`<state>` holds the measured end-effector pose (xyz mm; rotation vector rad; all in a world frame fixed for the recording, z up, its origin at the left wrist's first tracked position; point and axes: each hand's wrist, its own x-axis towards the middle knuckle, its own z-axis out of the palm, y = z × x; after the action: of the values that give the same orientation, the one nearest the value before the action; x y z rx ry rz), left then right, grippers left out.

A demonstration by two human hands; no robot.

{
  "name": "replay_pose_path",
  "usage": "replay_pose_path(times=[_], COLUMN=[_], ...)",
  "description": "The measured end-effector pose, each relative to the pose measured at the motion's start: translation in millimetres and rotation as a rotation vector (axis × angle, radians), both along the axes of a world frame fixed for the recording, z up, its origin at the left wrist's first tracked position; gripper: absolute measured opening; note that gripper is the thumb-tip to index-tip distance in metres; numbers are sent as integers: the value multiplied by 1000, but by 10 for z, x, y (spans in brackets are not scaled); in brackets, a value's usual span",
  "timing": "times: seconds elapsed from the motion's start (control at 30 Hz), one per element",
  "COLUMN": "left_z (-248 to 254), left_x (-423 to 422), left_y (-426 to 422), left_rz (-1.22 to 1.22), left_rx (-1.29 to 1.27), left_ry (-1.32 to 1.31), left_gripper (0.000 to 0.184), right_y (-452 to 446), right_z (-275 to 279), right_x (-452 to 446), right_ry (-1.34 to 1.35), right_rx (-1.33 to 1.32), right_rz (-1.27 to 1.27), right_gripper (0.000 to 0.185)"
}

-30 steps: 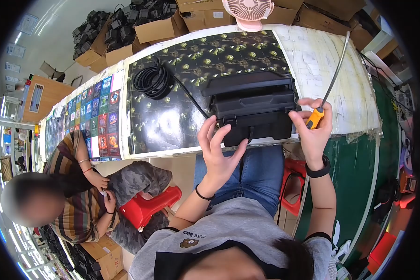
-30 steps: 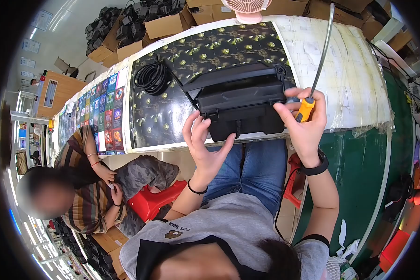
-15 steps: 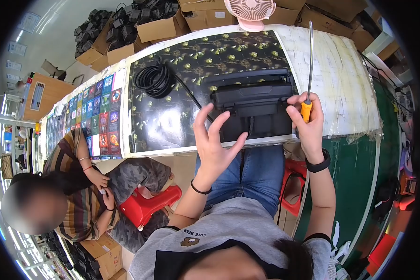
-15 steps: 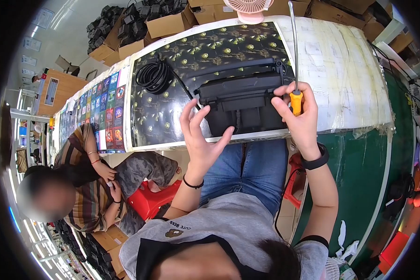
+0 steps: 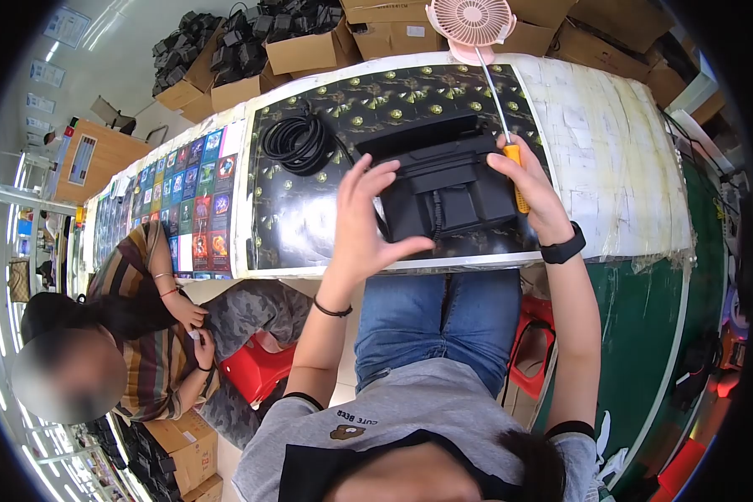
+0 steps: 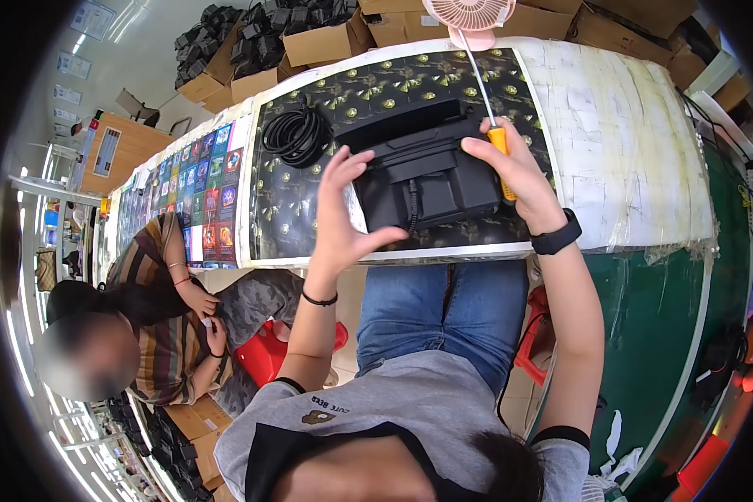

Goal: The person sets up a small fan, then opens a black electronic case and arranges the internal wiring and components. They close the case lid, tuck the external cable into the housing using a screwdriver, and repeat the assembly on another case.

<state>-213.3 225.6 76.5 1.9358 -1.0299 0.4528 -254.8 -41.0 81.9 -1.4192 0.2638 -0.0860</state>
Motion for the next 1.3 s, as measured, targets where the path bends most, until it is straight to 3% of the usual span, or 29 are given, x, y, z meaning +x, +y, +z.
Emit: replay_pose_path(times=[0.1, 0.13, 0.23, 0.33, 0.43, 0.67, 1.07, 1.2, 1.3], left_z=[227, 351, 616, 592, 480, 373, 473, 435, 360], left_x=[253, 299, 501, 550, 341, 193, 181, 266, 455], left_y=[167, 113, -85, -380, -444, -367, -424, -442, -500], left_rz=[-12, 57, -48, -311, -118, -116, -163, -116, 57], left_rx=[43, 60, 48, 196, 495, 626, 676, 616, 529], left_ry=[18, -2, -75, -27, -134, -211, -207, -162, -187], left_gripper=[47, 65, 64, 67, 67, 77, 87, 82, 76], right_y=[99, 122, 198, 209, 206, 216, 148, 113, 26], right_z=[44, 34, 41, -3, -24, -80, -228, -264, -173], right_x=[27, 47, 62, 64, 59, 146, 131, 80, -55], right_ry=[32, 31, 33, -8, 0, -55, -111, -170, -144], right_rx=[14, 8, 29, 83, 77, 47, 3, -186, -283], right_rz=[40, 47, 59, 62, 53, 98, 107, 1, -67], right_gripper=[42, 43, 43, 42, 42, 43, 49, 43, 32])
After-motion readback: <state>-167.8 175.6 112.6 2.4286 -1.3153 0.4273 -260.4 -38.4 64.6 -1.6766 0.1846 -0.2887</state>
